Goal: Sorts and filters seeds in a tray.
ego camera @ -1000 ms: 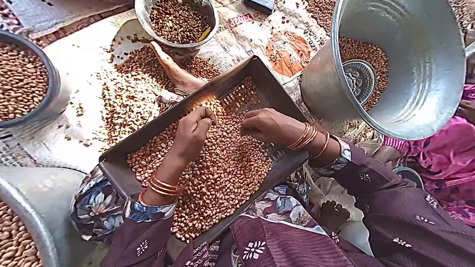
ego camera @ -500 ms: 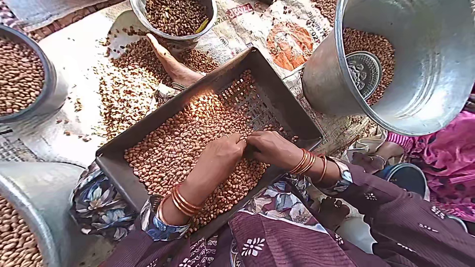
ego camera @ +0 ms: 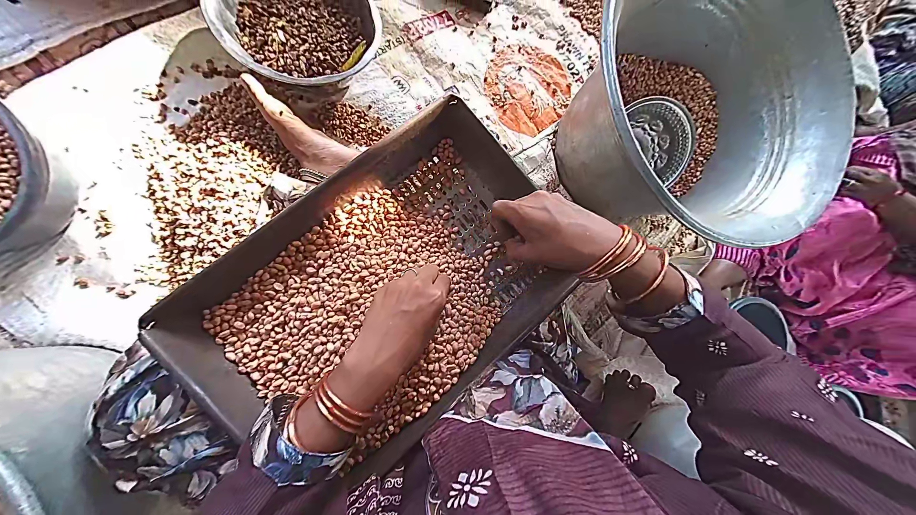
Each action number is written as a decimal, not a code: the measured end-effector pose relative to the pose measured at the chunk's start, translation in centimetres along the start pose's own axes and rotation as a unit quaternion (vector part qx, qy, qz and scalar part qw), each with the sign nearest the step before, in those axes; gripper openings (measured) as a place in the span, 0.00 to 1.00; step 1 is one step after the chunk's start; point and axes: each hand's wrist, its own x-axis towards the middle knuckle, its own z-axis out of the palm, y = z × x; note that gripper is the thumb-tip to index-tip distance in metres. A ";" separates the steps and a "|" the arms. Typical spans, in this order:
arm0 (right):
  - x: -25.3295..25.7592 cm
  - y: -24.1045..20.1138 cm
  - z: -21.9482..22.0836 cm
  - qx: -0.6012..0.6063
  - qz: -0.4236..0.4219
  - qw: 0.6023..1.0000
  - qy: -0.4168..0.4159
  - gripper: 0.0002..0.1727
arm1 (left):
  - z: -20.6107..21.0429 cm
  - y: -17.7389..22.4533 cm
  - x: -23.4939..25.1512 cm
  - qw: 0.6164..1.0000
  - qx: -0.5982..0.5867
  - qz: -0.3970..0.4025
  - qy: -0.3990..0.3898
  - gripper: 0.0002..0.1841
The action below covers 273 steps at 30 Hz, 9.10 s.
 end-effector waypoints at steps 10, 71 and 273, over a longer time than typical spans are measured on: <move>-0.6 -0.4 2.2 -0.018 -0.052 0.994 -0.093 0.01 | -2.8 -2.0 0.1 0.918 -0.376 -0.085 0.093 0.08; -2.0 -3.5 7.7 -0.112 -0.079 0.990 0.018 0.06 | -0.9 -1.7 6.6 0.995 -0.053 -0.078 0.020 0.11; 8.1 -7.0 2.7 -0.183 -0.177 0.961 -0.111 0.28 | 3.2 -2.3 -12.1 0.982 -0.089 -0.130 0.106 0.09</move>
